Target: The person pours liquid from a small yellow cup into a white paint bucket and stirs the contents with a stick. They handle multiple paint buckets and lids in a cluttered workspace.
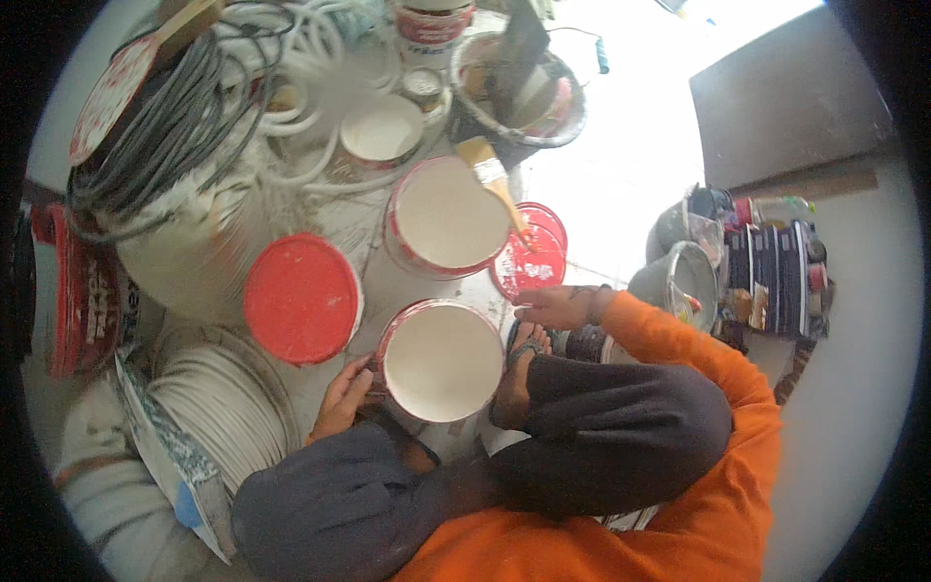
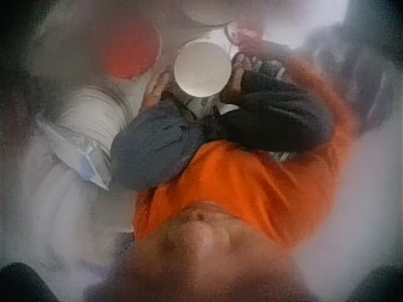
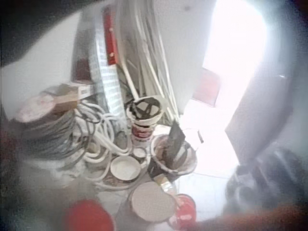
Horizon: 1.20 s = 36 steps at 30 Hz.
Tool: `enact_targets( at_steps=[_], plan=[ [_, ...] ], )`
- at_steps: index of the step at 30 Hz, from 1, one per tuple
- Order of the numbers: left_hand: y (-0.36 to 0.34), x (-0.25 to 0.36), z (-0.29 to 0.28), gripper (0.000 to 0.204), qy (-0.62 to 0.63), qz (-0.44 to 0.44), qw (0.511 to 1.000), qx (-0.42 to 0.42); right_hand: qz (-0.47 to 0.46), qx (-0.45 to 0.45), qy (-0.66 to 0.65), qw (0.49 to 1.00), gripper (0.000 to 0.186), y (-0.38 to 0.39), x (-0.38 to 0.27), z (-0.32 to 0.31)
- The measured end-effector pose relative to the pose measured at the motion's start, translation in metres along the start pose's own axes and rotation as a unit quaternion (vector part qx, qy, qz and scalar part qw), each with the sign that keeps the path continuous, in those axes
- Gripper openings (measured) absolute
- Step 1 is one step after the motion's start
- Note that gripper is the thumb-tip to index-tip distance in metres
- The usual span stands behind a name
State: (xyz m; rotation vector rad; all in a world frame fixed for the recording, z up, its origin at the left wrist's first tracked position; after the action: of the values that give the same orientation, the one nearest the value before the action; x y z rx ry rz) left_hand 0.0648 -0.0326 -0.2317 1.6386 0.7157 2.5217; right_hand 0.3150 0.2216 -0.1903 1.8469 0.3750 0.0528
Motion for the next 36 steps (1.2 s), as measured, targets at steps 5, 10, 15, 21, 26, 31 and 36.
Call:
enact_targets(
  at_steps=[5, 10, 15, 21, 26, 31, 36],
  plan=[
    [-0.033, 0.015, 0.011, 0.053, 0.036, 0.003, 0.998, -0.055, 0.021, 0.112, 0.054, 0.992, 0.046, -0.021, 0.047, 0.009],
    [-0.042, 0.023, 0.022, 0.052, -0.091, 0.018, 0.99, -0.106, -0.013, 0.164, -0.113, 0.98, 0.046, -0.036, 0.067, -0.008],
    [-0.036, 0.034, 0.026, 0.061, -0.129, 0.041, 0.986, -0.101, -0.081, 0.16, -0.101, 0.979, 0.044, -0.039, 0.055, 0.014],
    [-0.029, 0.063, 0.042, 0.06, -0.229, 0.085, 0.952, -0.182, -0.029, 0.135, -0.103, 0.985, 0.043, -0.023, 0.066, 0.025],
    [-0.035, 0.089, 0.061, 0.04, -0.256, 0.071, 0.915, -0.303, -0.142, 0.132, -0.107, 0.975, 0.04, 0.009, 0.039, 0.008],
    [-0.055, 0.081, 0.052, 0.026, -0.196, -0.007, 0.937, -0.288, -0.18, -0.037, -0.023, 0.983, 0.055, 0.068, -0.053, -0.027],
    [-0.065, 0.085, 0.021, 0.023, -0.23, -0.144, 0.922, -0.276, -0.426, -0.085, 0.101, 0.895, 0.076, 0.09, -0.163, 0.002]
  ],
)
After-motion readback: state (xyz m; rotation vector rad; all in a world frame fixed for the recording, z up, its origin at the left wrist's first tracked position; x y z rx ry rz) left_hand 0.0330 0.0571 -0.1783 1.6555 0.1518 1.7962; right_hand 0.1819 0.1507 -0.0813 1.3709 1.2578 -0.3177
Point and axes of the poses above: each hand's wrist, its own y-axis away from the middle knuckle, its own z-axis out of the palm, x = y × z, the point moved 10 cm from there along -y, towards the middle knuckle, and after that the axes turned 15 degrees about z, right-handed, at the moved point
